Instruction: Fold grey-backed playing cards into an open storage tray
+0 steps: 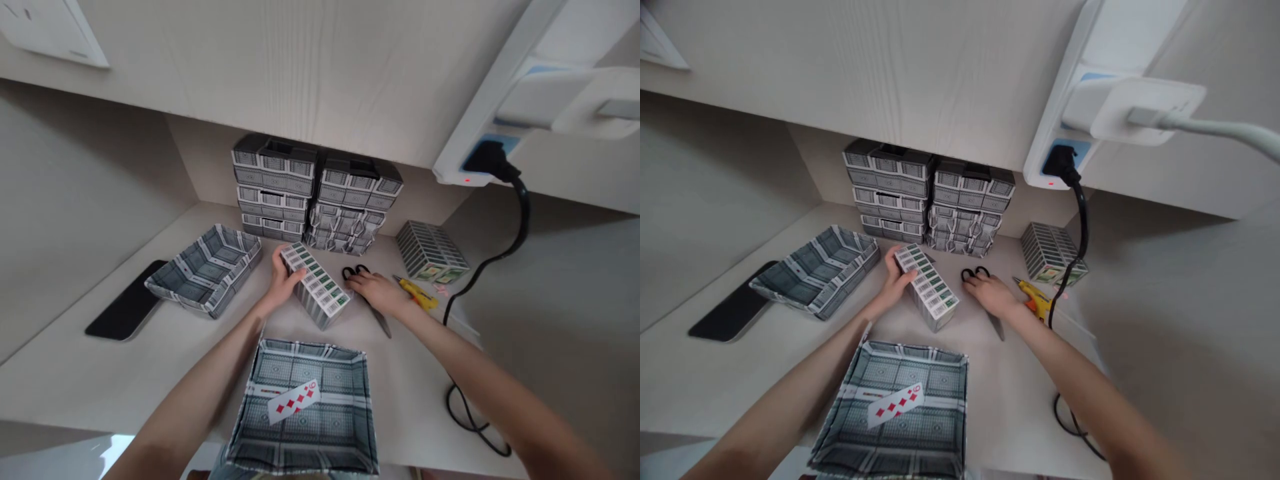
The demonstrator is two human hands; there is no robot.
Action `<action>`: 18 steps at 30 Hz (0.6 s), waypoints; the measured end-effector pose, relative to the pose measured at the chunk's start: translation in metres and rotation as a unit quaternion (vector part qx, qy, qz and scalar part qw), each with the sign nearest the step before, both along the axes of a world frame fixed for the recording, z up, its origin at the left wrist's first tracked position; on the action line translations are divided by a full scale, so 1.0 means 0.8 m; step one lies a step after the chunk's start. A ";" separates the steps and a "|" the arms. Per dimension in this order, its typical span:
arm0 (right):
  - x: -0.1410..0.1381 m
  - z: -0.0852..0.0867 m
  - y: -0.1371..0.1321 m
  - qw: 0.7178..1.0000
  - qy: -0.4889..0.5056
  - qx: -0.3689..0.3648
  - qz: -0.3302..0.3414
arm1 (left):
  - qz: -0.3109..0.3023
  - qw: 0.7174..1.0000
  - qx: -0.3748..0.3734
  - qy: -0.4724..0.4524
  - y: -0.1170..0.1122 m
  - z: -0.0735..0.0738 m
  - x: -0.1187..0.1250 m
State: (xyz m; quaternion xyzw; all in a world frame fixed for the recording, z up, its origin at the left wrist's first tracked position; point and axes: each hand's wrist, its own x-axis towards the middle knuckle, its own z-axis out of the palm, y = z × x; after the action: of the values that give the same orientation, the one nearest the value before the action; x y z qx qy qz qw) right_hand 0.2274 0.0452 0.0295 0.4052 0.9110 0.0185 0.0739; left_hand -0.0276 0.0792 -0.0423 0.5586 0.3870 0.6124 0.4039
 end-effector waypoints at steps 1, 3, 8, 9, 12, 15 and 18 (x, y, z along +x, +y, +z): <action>0.000 0.002 0.001 0.999 -0.033 0.008 0.002 | -0.001 1.000 0.002 0.003 0.000 0.001 -0.001; 0.003 0.005 0.003 0.996 -0.081 0.025 0.000 | -0.004 1.000 0.003 0.010 -0.001 0.001 -0.002; 0.025 0.004 0.002 0.987 -0.137 0.073 -0.041 | 0.000 1.000 0.000 0.017 -0.003 0.003 -0.004; 0.029 0.004 0.001 0.985 -0.146 0.072 -0.053 | 0.000 1.000 -0.001 0.018 -0.003 0.004 -0.004; 0.037 0.008 -0.007 0.982 -0.162 0.046 -0.090 | -0.005 1.000 -0.001 0.021 -0.003 0.005 -0.004; 0.039 0.016 -0.021 0.978 -0.129 0.000 -0.165 | -0.010 1.000 0.003 0.025 -0.003 0.006 -0.004; 0.036 0.023 -0.037 0.951 -0.033 -0.076 -0.298 | -0.001 1.000 0.004 0.024 -0.003 0.007 -0.004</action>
State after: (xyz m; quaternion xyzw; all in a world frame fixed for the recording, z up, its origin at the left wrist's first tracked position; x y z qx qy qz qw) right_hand 0.2559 0.0157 0.0476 0.6507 0.7446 -0.0600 0.1364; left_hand -0.0308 0.0766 -0.0365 0.5752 0.3938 0.5998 0.3928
